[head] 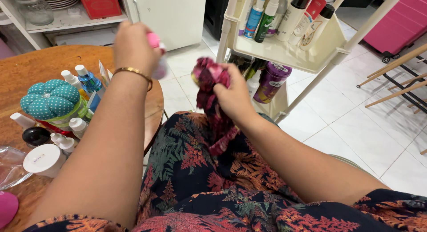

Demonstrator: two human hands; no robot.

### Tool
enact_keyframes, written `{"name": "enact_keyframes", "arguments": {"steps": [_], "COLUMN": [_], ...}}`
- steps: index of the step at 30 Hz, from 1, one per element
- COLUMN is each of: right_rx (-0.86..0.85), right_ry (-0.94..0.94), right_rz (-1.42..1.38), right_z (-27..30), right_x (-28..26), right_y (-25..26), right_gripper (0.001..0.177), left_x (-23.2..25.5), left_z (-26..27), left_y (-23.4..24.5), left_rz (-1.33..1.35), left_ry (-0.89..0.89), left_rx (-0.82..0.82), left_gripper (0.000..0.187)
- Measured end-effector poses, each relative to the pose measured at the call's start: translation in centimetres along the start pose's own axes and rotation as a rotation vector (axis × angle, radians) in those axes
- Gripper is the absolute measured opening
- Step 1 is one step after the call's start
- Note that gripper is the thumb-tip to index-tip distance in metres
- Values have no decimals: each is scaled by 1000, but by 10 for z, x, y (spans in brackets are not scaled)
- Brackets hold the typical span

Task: The person sits with a cloth and wipes the surfaces of various cosmetic bottles and tubes one by one. They pick up each item from a round table, wipe it thoroughly, and place it on a nearby rolling cart.

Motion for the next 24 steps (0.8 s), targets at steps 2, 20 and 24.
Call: {"name": "enact_keyframes", "arguments": {"steps": [2, 20, 24], "right_rx": [83, 385, 295], "right_ry": [45, 110, 227], "right_rz": [-222, -12, -22], "right_z": [-3, 43, 66], "right_x": [-6, -19, -27], "right_y": [6, 105, 121], "right_gripper": [35, 23, 27], "left_x": [26, 198, 205], "left_z": [-1, 142, 170], "left_y": [4, -46, -50], "left_rz": [115, 1326, 1454], "left_ry": [-83, 348, 382], "left_rx": [-200, -824, -966], "left_gripper": [34, 40, 31]}}
Point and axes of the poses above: each hand's wrist, its own z-axis away from the middle knuckle, its own y-axis out of the back of the hand, x = y × z, the point moved 1 cm from there along -z, towards the middle knuckle, and after that the axes turned 4 degrees about y, right-handed, at the moved point
